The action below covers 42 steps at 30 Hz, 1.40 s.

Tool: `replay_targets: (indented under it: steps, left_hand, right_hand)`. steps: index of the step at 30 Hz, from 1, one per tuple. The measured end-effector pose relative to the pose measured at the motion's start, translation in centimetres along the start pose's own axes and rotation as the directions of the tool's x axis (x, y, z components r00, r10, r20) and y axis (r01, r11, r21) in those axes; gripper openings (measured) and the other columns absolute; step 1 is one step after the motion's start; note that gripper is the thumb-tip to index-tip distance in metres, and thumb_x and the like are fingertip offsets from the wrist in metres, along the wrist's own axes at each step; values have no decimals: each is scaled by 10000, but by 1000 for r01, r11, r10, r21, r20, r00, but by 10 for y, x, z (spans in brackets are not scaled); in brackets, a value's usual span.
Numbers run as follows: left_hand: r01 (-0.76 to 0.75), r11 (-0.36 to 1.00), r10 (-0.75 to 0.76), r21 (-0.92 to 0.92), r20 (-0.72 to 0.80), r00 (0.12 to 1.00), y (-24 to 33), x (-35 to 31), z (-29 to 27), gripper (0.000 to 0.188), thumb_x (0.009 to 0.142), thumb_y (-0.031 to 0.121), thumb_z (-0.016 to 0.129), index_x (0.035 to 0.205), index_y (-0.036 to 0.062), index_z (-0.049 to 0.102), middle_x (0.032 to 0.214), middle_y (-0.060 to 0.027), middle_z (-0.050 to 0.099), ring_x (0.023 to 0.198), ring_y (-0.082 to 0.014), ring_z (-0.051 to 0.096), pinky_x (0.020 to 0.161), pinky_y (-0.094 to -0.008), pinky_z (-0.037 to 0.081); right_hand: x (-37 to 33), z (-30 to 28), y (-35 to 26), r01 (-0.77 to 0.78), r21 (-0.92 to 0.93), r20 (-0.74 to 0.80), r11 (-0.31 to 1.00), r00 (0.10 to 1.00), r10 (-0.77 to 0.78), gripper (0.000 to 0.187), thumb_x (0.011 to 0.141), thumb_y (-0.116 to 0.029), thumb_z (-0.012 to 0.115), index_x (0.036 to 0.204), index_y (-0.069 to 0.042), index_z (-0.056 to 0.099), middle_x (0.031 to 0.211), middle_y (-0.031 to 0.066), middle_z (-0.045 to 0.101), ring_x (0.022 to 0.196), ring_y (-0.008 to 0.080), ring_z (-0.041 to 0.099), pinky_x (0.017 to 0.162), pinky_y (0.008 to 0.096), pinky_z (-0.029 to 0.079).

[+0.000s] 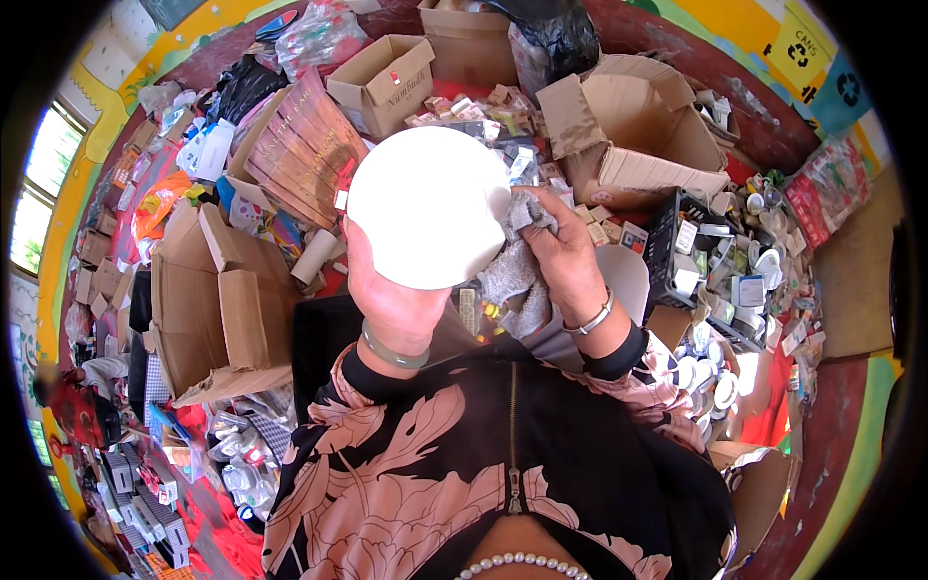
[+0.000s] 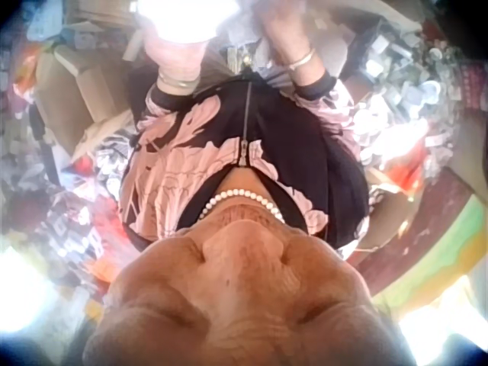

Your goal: The person sits on the floor surrounded by boxes and miscellaneous items. They pick up a small plastic bag, then a gold-colored metal container, and wipe it with a gray cloth. They then pick up a white circular lid and wipe it thoroughly with the cloth before placing it into a cardboard box.

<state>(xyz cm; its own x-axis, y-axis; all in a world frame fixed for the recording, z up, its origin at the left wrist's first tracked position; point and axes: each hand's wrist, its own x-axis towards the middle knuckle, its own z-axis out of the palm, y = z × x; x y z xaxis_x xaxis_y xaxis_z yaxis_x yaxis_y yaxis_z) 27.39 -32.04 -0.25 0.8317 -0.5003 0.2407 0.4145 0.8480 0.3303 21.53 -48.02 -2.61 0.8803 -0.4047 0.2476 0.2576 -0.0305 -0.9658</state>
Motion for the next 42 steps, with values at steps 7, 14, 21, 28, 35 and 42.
replay_targets:
  steps: [7, 14, 21, 28, 35, 42]
  left_hand:
    - [-27, 999, 27, 40, 4, 1000, -2, 0, -2, 599, 920, 467, 404, 1380, 97, 304, 1384, -110, 381, 1244, -321, 403, 1010, -504, 348]
    - [9, 1000, -9, 28, 19, 1000, -2, -2, -4, 583, 934, 454, 375, 1378, 84, 301, 1388, -115, 375, 1238, -324, 410, 1008, -507, 351]
    - [139, 981, -147, -135, -56, 988, 2, 3, -12, 571, 934, 443, 381, 1368, 78, 323, 1386, -130, 379, 1246, -335, 400, 1014, -527, 337]
    - [140, 980, -152, -141, -71, 986, 1, 5, -19, 580, 923, 446, 405, 1367, 81, 329, 1379, -137, 388, 1245, -343, 399, 1012, -541, 331]
    - [109, 990, -119, -93, -105, 987, 9, 5, -26, 581, 921, 451, 405, 1366, 83, 333, 1380, -132, 390, 1254, -340, 387, 1024, -543, 312]
    - [-34, 996, 28, -82, -69, 997, 42, 15, -25, 560, 910, 416, 440, 1359, 93, 356, 1390, -117, 383, 1263, -334, 379, 1031, -532, 304]
  right_hand:
    - [-2, -5, -8, -156, 288, 130, 945, 984, 122, 404, 746, 99, 482, 1121, -15, 576, 966, 25, 612, 874, 85, 558, 770, 207, 451]
    - [-6, -3, 1, -134, 361, 65, 923, 991, 118, 326, 799, 64, 501, 1111, 8, 580, 968, 42, 626, 868, 118, 594, 796, 239, 469]
    - [-5, -8, 2, 89, -61, 40, 994, 995, -87, 248, 799, -12, 553, 1039, 24, 605, 838, 12, 632, 736, 45, 542, 660, 202, 460]
    - [-11, -3, 13, -38, 105, -42, 994, 998, 42, 258, 812, -8, 568, 1065, 20, 611, 880, 15, 626, 777, 64, 549, 703, 209, 452]
    - [-6, -19, -4, -206, 212, 232, 955, 960, 155, 281, 826, 11, 558, 1100, -13, 612, 960, 14, 624, 834, 53, 532, 740, 186, 430]
    - [6, -84, -9, -297, 364, -182, 883, 907, 380, 278, 847, -10, 471, 1107, 14, 567, 972, 128, 638, 808, 217, 647, 722, 303, 534]
